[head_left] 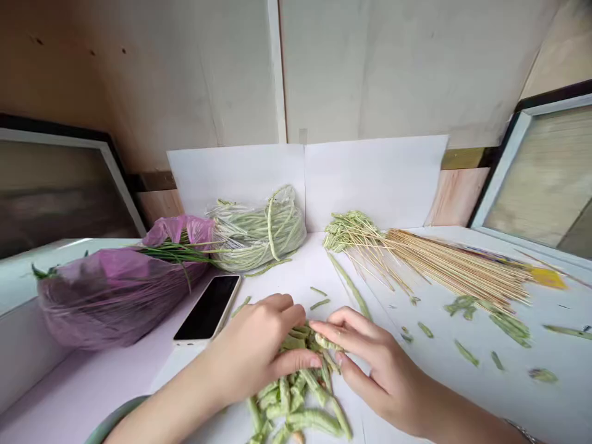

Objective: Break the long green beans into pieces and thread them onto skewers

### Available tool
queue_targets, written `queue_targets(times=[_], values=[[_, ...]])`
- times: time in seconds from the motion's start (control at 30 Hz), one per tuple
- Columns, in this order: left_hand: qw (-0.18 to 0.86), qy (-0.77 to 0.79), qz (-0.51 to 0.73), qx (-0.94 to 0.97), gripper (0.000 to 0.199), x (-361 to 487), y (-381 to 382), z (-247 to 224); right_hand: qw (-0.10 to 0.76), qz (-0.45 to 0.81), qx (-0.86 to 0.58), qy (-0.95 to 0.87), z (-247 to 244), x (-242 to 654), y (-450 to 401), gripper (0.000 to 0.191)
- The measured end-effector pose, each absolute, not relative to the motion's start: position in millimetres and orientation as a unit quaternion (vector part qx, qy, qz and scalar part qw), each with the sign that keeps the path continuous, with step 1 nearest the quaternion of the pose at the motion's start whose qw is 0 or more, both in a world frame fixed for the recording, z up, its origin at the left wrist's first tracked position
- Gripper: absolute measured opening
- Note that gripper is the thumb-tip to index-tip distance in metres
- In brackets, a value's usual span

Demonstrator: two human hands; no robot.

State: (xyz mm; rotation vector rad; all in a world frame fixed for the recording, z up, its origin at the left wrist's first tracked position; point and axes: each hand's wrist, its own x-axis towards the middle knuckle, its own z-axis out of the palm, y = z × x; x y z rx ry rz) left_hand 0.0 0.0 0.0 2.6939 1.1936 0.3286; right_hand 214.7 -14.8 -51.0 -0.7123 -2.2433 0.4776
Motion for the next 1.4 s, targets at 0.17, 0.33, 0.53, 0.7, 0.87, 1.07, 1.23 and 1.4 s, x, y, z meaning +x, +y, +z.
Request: queue_targets(times=[0.17, 0.33, 0.53, 0.7, 0.87, 1.07, 1.23, 1.4], values=[[0.093, 0.386, 0.13, 0.909, 0.04, 8, -7, 0, 0.399, 0.168, -0.29, -0.853, -55, 209, -13, 0.058], [0.094, 0.347, 0.132, 0.924, 0.032, 13, -12, -7, 0.452, 0.242, -0.288, -0.809, -74, 206, -11, 0.049], [0.121, 0.325, 0.164, 0.923, 0.026, 12, -14, -9, 0.468, 0.249, -0.299, -0.793, -70, 206, -10, 0.032], [0.131, 0.347, 0.203, 0.906, 0.026, 11, -15, -3, 0.382, 0.174, -0.323, -0.848, -53, 209, -10, 0.008], [0.082, 0.357, 0.169, 0.915, 0.023, 13, -16, -2, 0.372, 0.082, -0.307, -0.872, -53, 208, -12, 0.026], [0.093, 0.347, 0.145, 0.922, 0.024, 16, -18, -5, 0.376, 0.013, -0.275, -0.885, -55, 206, -14, 0.026], [0.132, 0.376, 0.158, 0.903, 0.029, 15, -17, -3, 0.381, 0.017, -0.287, -0.879, -54, 206, -14, 0.026], [0.112, 0.426, 0.138, 0.887, 0.029, 13, -12, -6, 0.353, 0.043, -0.324, -0.877, -55, 207, -13, 0.022]])
